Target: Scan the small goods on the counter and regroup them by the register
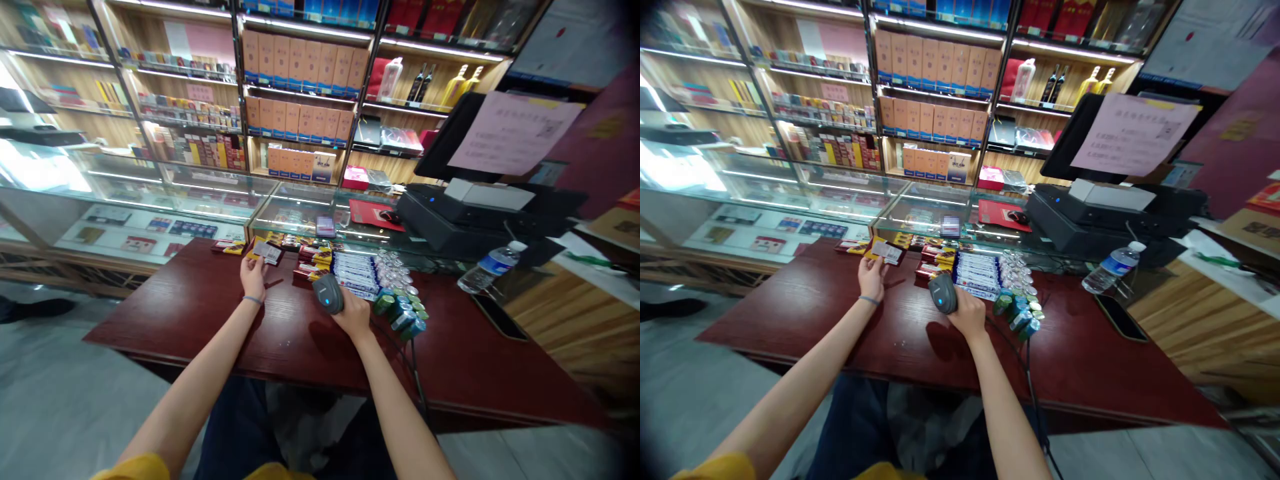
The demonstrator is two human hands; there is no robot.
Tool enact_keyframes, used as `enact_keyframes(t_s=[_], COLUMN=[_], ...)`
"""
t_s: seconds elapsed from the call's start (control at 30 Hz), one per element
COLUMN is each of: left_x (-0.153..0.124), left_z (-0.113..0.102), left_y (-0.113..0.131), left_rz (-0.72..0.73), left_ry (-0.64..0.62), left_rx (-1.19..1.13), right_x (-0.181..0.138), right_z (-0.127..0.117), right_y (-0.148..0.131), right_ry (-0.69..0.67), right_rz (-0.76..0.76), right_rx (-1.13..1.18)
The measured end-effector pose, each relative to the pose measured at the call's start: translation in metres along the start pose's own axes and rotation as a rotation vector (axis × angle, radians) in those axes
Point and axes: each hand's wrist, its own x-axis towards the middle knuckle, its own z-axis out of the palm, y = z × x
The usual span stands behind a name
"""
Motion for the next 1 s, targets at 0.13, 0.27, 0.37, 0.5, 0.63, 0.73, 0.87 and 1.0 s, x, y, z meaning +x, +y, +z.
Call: enact_keyframes(t_s=[0.13, 0.27, 0.37, 0.5, 0.63, 0.73, 0.87, 1.0], left_x=[0.052, 0.092, 0.111, 0.129, 0.143, 0.149, 0.156, 0.163], left_z=[-0.047, -0.087, -0.102, -0.107, -0.105, -0.104, -0.105, -0.110], left_y=[0.027, 0.055, 0.069, 0.069, 0.059, 0.050, 0.041, 0.034], left_rz=[0.284, 0.486, 0.642, 0.760, 0.782, 0.753, 0.739, 0.721], left_ry=[0.134, 0.116, -0.004, -0.240, -0.364, -0.412, -0.464, -0.484], left_rx=[0.301, 0.687, 0.954, 1.256, 1.454, 1.506, 1.511, 1.498], right_x=[0.010, 0.014, 0.013, 0.011, 0.008, 0.008, 0.009, 0.010], right_z=[0.014, 0.024, 0.026, 0.024, 0.022, 0.021, 0.019, 0.018], right_y=[-0.009, -0.016, -0.019, -0.020, -0.015, -0.012, -0.012, -0.012], right_ry=[0.029, 0.029, 0.038, 0.077, 0.086, 0.078, 0.099, 0.097], right_rz=[-0.048, -0.075, -0.095, -0.139, -0.128, -0.100, -0.085, -0.062], right_rx=[0.013, 0.039, 0.043, 0.058, 0.049, 0.030, 0.031, 0.013])
